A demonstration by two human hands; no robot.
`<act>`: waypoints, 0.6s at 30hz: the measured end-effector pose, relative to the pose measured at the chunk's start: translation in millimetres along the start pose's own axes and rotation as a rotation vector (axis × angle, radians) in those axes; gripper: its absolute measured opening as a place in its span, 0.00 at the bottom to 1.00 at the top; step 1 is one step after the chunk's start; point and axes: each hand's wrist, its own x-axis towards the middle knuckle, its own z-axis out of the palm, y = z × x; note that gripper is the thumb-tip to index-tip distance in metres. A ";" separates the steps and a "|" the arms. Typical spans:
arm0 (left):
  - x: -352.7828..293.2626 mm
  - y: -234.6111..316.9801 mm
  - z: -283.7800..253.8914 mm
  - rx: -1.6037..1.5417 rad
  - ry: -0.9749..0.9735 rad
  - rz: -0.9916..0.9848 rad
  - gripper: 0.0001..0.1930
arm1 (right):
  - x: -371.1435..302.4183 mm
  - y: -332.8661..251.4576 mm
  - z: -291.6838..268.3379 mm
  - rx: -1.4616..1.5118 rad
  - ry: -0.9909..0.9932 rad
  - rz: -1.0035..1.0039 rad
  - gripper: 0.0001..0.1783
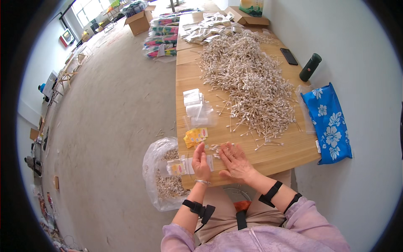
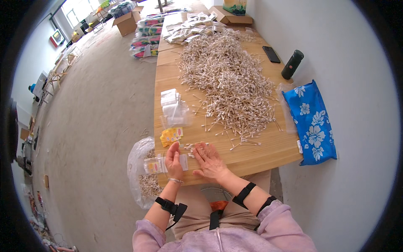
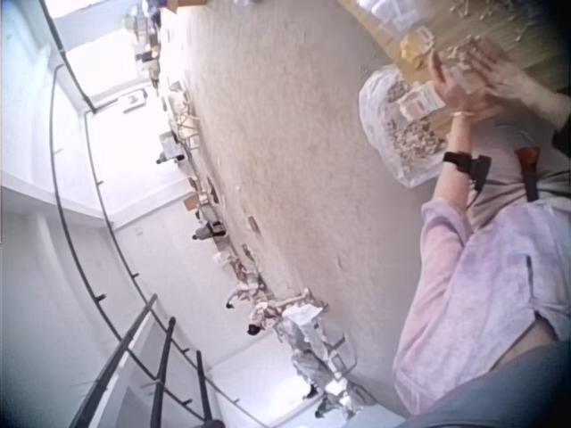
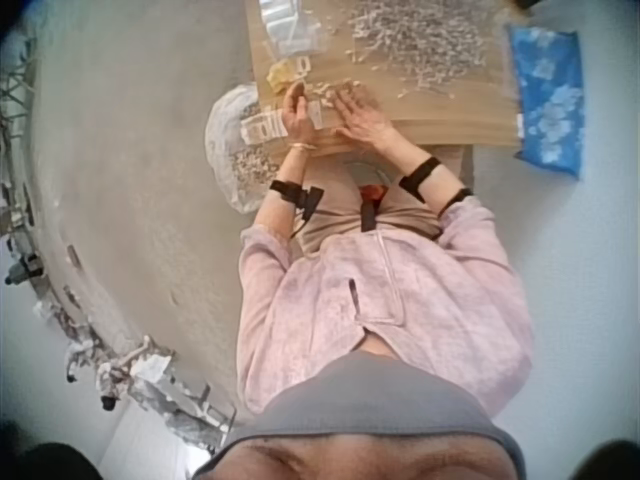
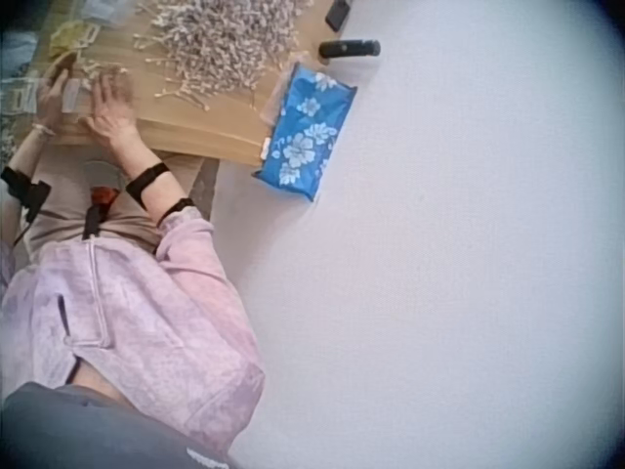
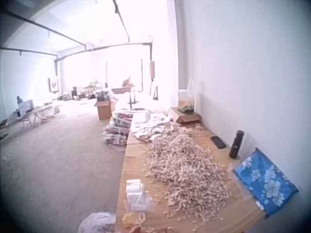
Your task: Packing bundles of cotton swabs into small plastic bags.
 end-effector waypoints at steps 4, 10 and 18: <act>-1.6 1.4 -1.5 0.011 0.000 -0.005 0.18 | 11.3 2.1 -6.4 -0.112 0.044 0.039 0.49; -4.1 -3.7 -4.1 -0.003 -0.002 0.016 0.18 | -0.3 -8.2 3.6 0.016 -0.035 -0.013 0.48; -0.8 -4.9 -2.8 -0.027 0.006 0.033 0.18 | 12.7 8.8 0.9 -0.081 0.035 -0.009 0.49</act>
